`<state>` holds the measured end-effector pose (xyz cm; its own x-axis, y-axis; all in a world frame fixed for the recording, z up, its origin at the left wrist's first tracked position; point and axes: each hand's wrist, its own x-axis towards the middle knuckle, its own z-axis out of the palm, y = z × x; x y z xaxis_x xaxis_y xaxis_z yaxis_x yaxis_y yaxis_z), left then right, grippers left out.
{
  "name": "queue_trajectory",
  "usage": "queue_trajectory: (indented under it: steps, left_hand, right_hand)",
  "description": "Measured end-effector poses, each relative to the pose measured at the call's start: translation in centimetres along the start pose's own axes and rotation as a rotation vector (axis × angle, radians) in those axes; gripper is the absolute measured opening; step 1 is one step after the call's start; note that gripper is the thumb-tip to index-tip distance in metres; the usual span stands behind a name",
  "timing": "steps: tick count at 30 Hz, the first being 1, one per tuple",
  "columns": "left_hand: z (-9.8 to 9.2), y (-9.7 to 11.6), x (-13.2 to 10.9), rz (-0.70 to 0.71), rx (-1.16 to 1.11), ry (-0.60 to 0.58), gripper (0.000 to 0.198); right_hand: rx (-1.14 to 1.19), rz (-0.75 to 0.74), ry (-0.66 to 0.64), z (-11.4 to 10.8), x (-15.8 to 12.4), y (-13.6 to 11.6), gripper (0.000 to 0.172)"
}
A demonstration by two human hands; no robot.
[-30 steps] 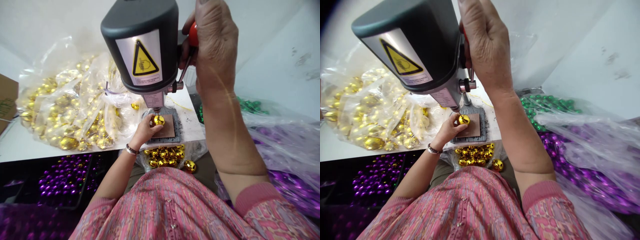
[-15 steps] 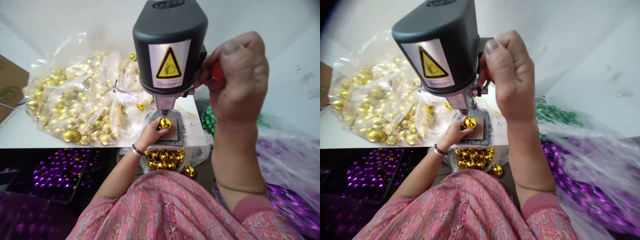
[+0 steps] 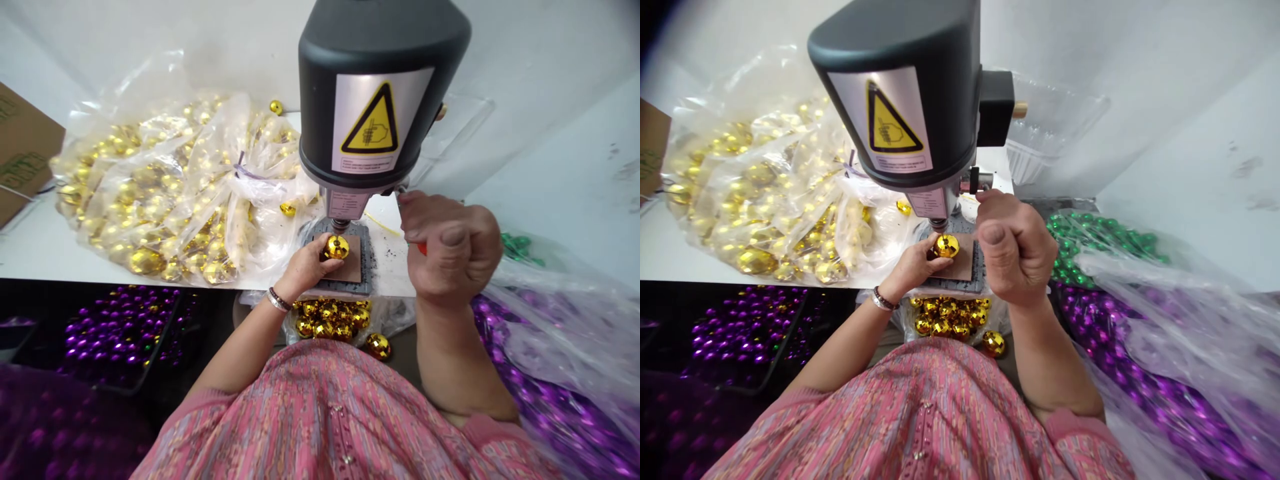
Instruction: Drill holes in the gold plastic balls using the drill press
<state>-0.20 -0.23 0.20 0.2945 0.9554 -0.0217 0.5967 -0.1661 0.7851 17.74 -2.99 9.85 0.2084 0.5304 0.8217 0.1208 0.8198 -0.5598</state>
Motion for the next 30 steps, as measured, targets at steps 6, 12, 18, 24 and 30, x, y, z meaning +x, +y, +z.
queue_trajectory:
  steps: [6, 12, 18, 24, 30]
  left_hand:
    - [-0.2, 0.3, -0.1, -0.008, -0.016, -0.026, 0.056]
    - [-0.1, 0.0, 0.0, -0.016, -0.019, -0.035, 0.061]
    - [-0.1, -0.2, 0.1, 0.001, -0.012, -0.035, 0.052]
    - [-0.2, -0.3, 0.0, 0.029, -0.018, -0.041, 0.046]
    - [0.0, -0.6, -0.1, 0.003, -0.060, -0.028, 0.059]
  right_hand:
    - [-0.005, -0.124, 0.018, 0.0, -0.6, 1.4, 0.025]
    - [-0.007, -0.185, 0.050, 0.2, -1.3, 2.2, 0.023]
    - [-0.014, -0.182, 0.123, 0.8, -1.3, 2.3, 0.026]
    - [-0.013, -0.185, 0.111, 0.6, -2.4, 3.0, 0.028]
    - [0.097, -0.205, 0.247, 1.9, -0.1, 2.0, 0.036]
